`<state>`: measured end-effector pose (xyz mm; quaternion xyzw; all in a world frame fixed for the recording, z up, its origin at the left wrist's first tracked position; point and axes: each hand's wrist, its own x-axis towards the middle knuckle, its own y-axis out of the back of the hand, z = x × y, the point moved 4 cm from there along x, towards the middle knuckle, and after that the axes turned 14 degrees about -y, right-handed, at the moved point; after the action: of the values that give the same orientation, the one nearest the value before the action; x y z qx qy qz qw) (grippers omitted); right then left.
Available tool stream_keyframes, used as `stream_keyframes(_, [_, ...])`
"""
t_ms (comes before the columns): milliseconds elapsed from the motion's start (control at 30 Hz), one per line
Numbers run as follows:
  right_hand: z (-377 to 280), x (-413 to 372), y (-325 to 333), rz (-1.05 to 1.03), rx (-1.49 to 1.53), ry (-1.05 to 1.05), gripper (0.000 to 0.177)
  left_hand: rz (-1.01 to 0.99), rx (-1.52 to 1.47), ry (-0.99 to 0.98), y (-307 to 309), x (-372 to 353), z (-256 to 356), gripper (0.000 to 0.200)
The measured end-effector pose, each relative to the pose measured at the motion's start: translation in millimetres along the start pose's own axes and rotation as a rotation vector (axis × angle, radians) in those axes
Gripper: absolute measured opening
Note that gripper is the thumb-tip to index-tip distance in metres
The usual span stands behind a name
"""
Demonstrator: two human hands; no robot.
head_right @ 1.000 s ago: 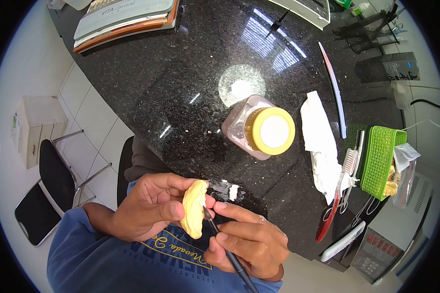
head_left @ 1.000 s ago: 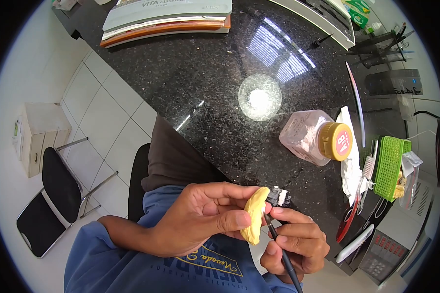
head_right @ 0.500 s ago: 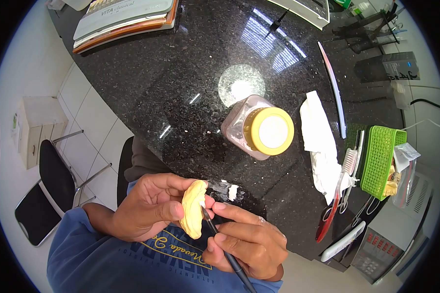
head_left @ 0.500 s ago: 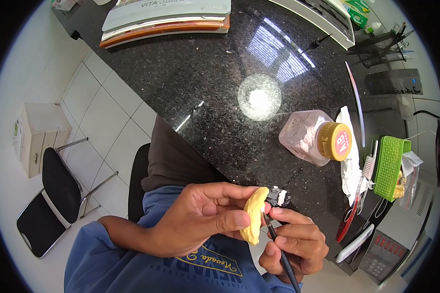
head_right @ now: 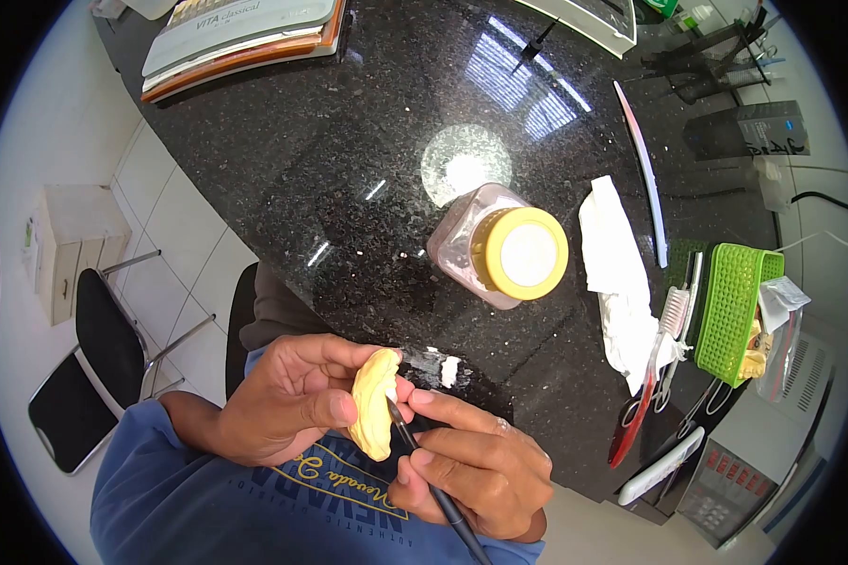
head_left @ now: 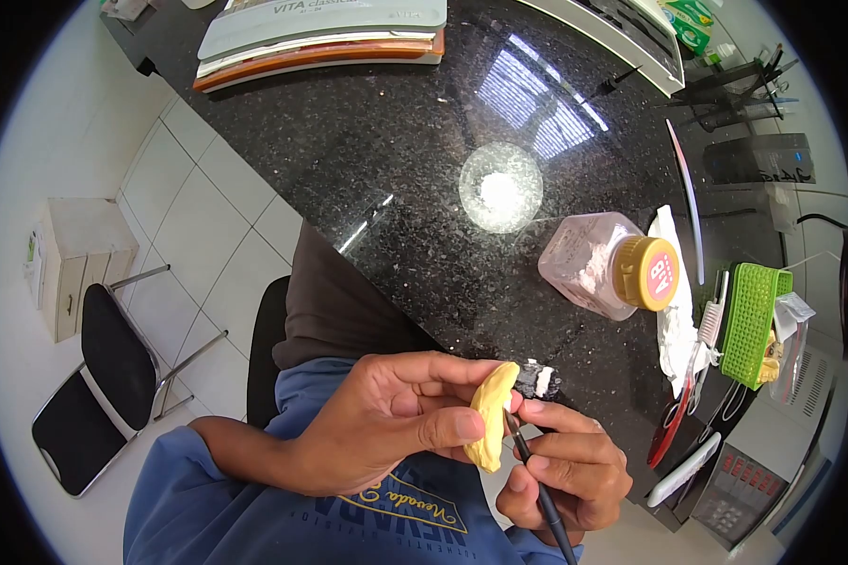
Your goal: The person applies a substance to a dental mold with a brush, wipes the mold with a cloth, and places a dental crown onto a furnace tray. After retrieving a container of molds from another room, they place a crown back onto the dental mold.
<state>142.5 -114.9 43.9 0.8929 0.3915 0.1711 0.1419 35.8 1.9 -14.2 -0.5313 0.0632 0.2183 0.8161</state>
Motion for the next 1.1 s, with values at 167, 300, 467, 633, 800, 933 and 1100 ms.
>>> stream_keyframes(167, [4.3,-7.2,1.9,0.041,0.137,-0.012,0.031,0.010,-0.001,-0.003,-5.3,1.5,4.3,0.042])
stream_keyframes(300, [2.8,-2.9,12.4,0.261,0.146,0.104,0.030,0.028,0.012,0.026,-7.8,0.3,7.5,0.041])
stream_keyframes(467, [-9.9,13.8,67.5,0.405,-0.400,-0.125,0.029,-0.016,0.037,0.025,-5.6,1.7,7.9,0.041])
stream_keyframes(633, [-6.7,68.0,69.4,0.198,-0.848,0.043,0.044,-0.031,0.053,0.042,-6.1,1.8,9.3,0.041])
stream_keyframes(800, [4.2,82.8,60.3,0.177,-0.917,0.160,0.023,-0.041,0.019,0.074,-9.3,2.3,11.2,0.042])
stream_keyframes(933, [-15.2,59.1,49.2,0.213,-0.909,0.178,0.026,-0.045,-0.017,0.077,-8.9,3.1,11.5,0.041])
stream_keyframes(1100, [-23.1,23.2,30.0,0.225,-0.809,0.076,0.033,-0.024,-0.031,0.097,-7.8,3.1,10.2,0.040])
